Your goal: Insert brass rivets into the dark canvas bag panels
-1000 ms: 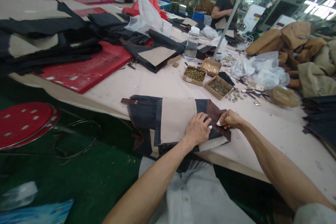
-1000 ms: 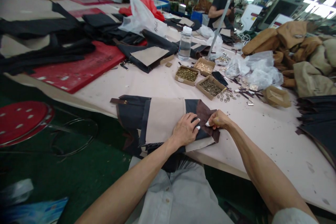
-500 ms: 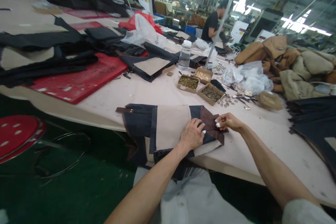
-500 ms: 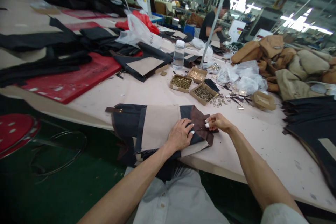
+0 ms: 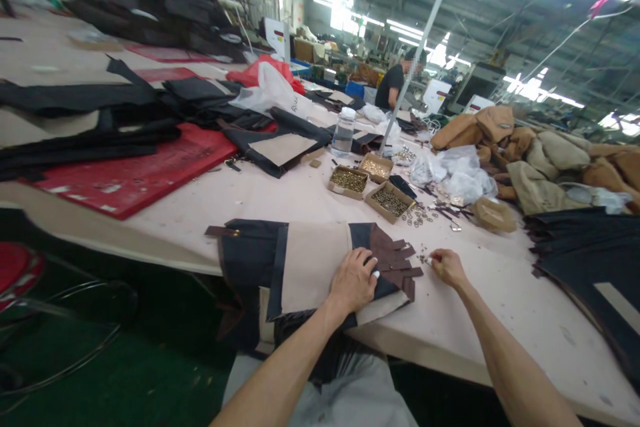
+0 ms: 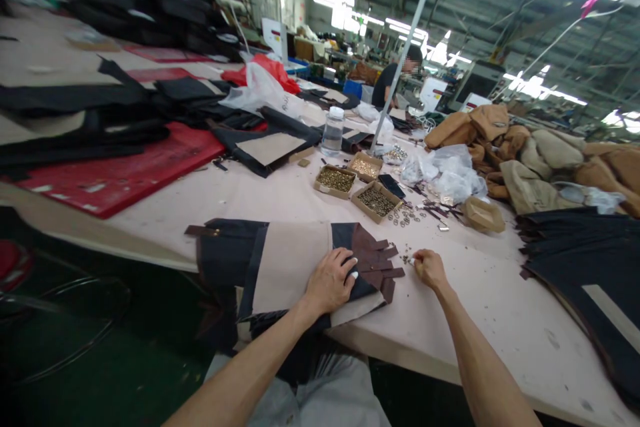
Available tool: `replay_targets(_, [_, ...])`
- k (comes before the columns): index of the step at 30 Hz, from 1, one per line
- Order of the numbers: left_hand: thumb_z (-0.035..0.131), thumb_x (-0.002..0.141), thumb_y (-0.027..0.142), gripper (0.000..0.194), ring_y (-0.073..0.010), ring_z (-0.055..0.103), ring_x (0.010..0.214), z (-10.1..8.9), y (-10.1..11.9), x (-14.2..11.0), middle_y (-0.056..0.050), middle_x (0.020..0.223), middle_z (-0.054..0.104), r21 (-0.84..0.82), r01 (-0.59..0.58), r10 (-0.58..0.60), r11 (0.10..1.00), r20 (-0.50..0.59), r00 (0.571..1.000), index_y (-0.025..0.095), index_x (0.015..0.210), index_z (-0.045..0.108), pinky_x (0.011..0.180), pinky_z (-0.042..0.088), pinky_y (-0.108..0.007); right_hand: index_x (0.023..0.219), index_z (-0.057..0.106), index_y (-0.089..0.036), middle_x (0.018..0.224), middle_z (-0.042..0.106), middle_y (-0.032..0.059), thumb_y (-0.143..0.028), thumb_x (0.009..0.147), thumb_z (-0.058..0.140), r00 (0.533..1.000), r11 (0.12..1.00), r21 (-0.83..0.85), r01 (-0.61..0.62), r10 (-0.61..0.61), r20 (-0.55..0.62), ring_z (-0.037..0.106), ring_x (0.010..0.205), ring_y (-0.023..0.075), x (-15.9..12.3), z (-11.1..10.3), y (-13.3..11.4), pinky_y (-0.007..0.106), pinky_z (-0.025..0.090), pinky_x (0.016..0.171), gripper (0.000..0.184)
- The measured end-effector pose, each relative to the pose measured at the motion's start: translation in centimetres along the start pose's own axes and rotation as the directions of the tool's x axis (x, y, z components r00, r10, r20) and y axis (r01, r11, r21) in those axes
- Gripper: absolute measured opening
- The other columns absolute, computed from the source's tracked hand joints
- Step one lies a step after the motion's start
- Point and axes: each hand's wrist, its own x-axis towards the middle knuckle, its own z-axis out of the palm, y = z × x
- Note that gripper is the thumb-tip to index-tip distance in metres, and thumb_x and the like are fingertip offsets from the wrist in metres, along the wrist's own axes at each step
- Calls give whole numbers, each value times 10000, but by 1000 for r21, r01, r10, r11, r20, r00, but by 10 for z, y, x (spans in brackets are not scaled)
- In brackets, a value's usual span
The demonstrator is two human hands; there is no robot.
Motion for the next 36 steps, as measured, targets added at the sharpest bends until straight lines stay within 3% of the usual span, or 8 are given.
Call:
replay_targets(7, [638,886,217,354,-264,494,1296,-2,-2,-3,-94,1314,606,16,7,-7,1000,-7,1000,211,1240,651,1163,410,-464,917,817,-221,948,790,118,-216,820,572,998,987,-152,-58,54,-28,736,936,282,0,15,7,310,506,821,264])
replay_targets(12, [628,899,221,329,-263,503,1287,4,4,-4,-104,1307,608,15,14,-14,1000,16,1000,199,1225,665,1149,420,-468,928,778,-149,982,761,192,-211,862,542,991,950,-284,-134,134,-20,715,940,301,-13,17,3,311,464,753,253])
replay_targets(16, [614,920,251,311,-275,513,1267,11,6,-4,-114,1275,622,15,43,-43,999,39,998,193,1220,672,1126,430,-498,932,734,-143,963,740,187,-244,900,499,991,963,-236,-133,129,-31,687,896,272,-24,14,-6,302,442,730,258])
replay_targets(18, [620,914,243,311,-270,505,1273,12,6,-3,-105,1287,617,8,28,-28,1000,46,999,193,1217,671,1131,425,-478,980,707,-156,957,731,154,-274,916,481,995,990,-120,-73,64,-75,667,879,255,-29,16,-20,302,453,753,262])
replay_targets(21, [609,920,234,311,-265,490,1291,11,6,-2,-99,1309,608,1,14,-14,1000,44,999,195,1224,663,1140,417,-462,998,661,-186,926,706,99,-289,930,478,983,988,59,143,-135,-125,636,849,233,-36,26,-52,302,466,773,221])
replay_targets(25, [597,927,237,337,-267,476,1311,11,5,-1,-107,1341,593,3,17,-17,1000,38,999,188,1256,647,1152,406,-466,936,634,-202,906,667,79,-249,937,490,936,934,121,338,-319,-148,612,836,222,-39,45,-87,311,462,780,153])
replay_targets(30, [610,915,246,343,-266,475,1312,12,4,-2,-109,1339,592,7,8,-8,1000,46,999,183,1250,650,1167,394,-454,937,645,-190,914,642,89,-243,963,486,917,918,81,388,-374,-141,597,836,221,-37,60,-88,317,463,788,170])
replay_targets(36, [599,919,239,329,-270,478,1307,12,6,0,-112,1324,595,1,23,-23,1000,50,998,188,1239,650,1146,412,-462,1010,660,-186,967,618,101,-210,977,467,893,897,53,440,-429,-136,586,862,224,-40,59,-86,325,465,807,197])
